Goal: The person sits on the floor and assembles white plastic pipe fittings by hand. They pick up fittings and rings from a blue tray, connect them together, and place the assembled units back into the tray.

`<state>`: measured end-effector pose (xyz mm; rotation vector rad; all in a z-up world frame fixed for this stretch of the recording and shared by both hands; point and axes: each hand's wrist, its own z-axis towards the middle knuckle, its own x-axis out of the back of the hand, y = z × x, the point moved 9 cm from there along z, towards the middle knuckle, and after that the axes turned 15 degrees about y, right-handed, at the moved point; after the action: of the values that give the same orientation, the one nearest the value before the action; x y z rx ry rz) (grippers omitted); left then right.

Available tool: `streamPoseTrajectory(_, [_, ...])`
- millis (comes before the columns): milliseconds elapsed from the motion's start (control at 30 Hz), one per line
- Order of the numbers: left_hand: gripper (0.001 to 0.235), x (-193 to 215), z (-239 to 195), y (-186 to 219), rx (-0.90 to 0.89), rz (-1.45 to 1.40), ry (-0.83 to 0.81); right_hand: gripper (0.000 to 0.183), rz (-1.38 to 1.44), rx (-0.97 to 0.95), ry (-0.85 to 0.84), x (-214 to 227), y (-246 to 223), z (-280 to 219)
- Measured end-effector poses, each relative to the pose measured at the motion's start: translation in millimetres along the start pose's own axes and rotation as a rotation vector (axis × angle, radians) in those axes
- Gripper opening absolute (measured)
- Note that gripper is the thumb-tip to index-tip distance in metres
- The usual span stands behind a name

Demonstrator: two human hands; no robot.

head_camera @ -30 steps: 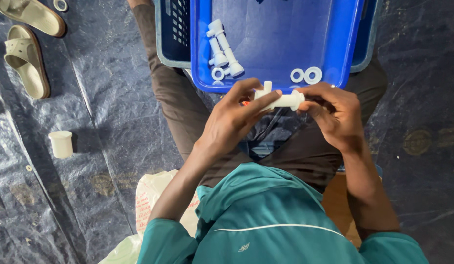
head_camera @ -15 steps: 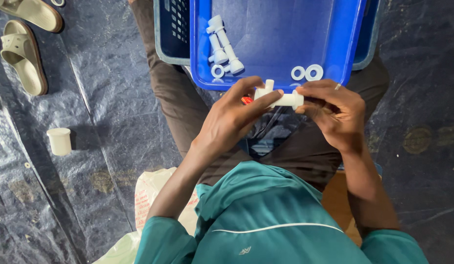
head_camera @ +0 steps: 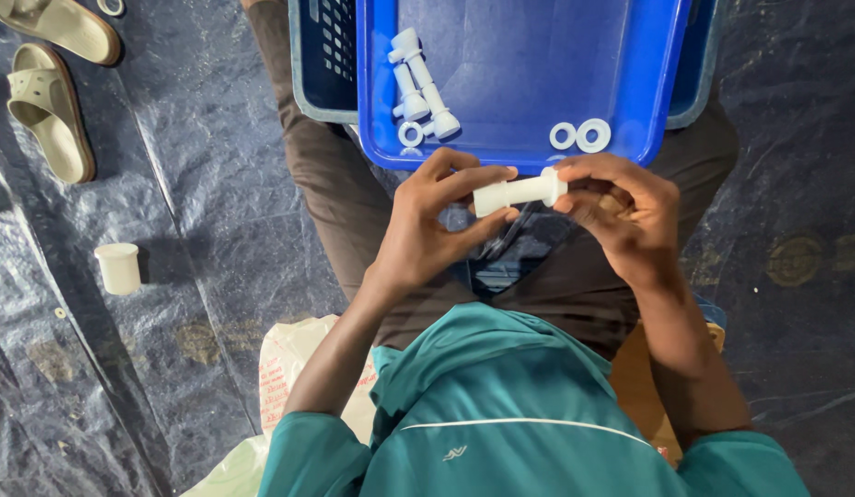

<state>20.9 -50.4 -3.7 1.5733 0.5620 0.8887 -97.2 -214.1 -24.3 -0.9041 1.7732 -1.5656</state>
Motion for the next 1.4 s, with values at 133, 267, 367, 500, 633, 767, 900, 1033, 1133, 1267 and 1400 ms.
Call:
streamPoseTrajectory(133, [0.045, -1, 1, 1, -0.034, 0.053, -0.008, 0.022, -0.047, 0.034, 0.016, 5, -5, 1])
streamPoseTrajectory(267, [0.043, -4, -4, 8, -0.133, 0.128, -0.022, 0.028, -0.135, -0.011, 0.024, 11, 3, -2])
streamPoseTrajectory(367, [0.047, -4, -12, 22, -0.302, 0.243, -0.012, 0.030, -0.041, -0.034, 0.013, 10, 6, -4])
streamPoseTrajectory(500, [0.054, -5, -22, 32, -0.415, 0.281, -0.054, 0.027, 0.132, -0.177, 0.029, 6, 20, -4])
streamPoseTrajectory(633, [0.058, -4, -20, 26, -0.401, 0.274, -0.086, 0.028, 0.107, -0.131, 0.002, 5, 14, -4])
streamPoseTrajectory(767, [0.062, -2, -17, 17, -0.311, 0.219, -0.063, 0.029, -0.027, -0.023, 0.002, 9, 2, -4])
streamPoseTrajectory(900, [0.055, -3, -19, 16, -0.299, 0.181, -0.011, 0.025, -0.081, 0.029, 0.016, 11, -2, -2])
streamPoseTrajectory(1033, [0.052, -2, -20, 22, -0.354, 0.211, -0.014, 0.028, -0.088, 0.014, -0.007, 9, -3, -1])
streamPoseTrajectory(1133, [0.048, -1, -23, 29, -0.420, 0.217, -0.002, 0.031, -0.003, -0.054, -0.039, 8, 1, -3])
streamPoseTrajectory(1267, [0.044, -2, -29, 30, -0.448, 0.202, 0.007, 0.029, 0.101, -0.102, -0.004, 7, 14, -9])
streamPoseTrajectory(1400, [0.045, -1, -32, 23, -0.399, 0.127, 0.104, 0.056, 0.001, -0.147, 0.095, 10, 34, -23])
